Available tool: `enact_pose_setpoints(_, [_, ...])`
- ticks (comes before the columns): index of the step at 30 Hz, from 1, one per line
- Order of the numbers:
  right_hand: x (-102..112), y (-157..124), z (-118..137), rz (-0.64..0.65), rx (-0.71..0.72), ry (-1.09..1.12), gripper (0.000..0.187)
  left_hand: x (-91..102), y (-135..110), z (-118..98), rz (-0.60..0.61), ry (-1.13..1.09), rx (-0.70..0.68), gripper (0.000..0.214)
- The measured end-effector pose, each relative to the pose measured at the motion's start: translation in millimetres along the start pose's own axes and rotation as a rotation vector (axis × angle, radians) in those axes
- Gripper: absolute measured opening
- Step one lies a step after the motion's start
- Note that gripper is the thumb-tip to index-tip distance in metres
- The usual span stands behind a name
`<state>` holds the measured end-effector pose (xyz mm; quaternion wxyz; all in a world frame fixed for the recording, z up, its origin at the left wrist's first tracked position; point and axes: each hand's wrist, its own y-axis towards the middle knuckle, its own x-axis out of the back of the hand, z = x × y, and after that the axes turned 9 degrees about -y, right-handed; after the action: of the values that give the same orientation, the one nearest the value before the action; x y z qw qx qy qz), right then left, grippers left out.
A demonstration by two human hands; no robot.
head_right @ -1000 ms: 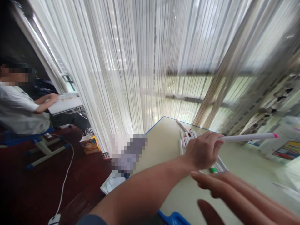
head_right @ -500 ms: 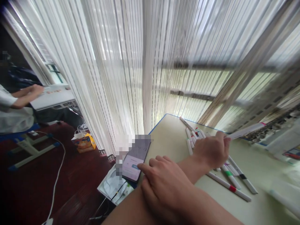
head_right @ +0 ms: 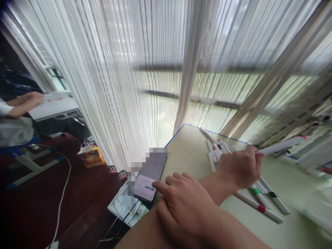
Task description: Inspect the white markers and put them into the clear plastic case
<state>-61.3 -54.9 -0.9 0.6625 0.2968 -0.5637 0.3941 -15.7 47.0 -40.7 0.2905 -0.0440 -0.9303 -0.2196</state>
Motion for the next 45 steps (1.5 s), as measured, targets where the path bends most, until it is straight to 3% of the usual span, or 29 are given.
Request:
enact_pose_setpoints(7, [-1.7, -5.6, -1.8, -0.020, -0.014, 0.008, 0.029, -4.5, 1.7, 1.0, 0.065, -0.035, 0.001, 0.046])
enact_pose_setpoints(12, [-4.3, -2.9, -4.9, -0.014, -0.083, 0.015, 0.041, -3.5, 4.5, 1.3, 0.080, -0.020, 0.020, 0.042])
enact_pose_setpoints(19, [-1.7, 25.5, -16.3, 0.039, -0.204, 0.084, 0.057, 0.3, 4.8, 5.8, 0.086, 0.003, 0.003, 0.044])
enact_pose_setpoints(27, [-4.4, 45.4, -29.0, -0.006, -0.274, 0.045, 0.058, -0.8, 4.7, 8.5, 0.062, 0.015, -0.005, 0.042])
enact_pose_setpoints(36, [-6.2, 48.6, -30.6, 0.028, -0.267, 0.029, 0.059, 0.4, 6.5, 8.0, 0.062, 0.000, 0.004, 0.040])
enact_pose_setpoints(45, [-0.6, 36.7, -25.7, -0.040, -0.254, 0.032, 0.048, -0.9, 5.2, 6.7, 0.075, -0.033, -0.028, 0.042])
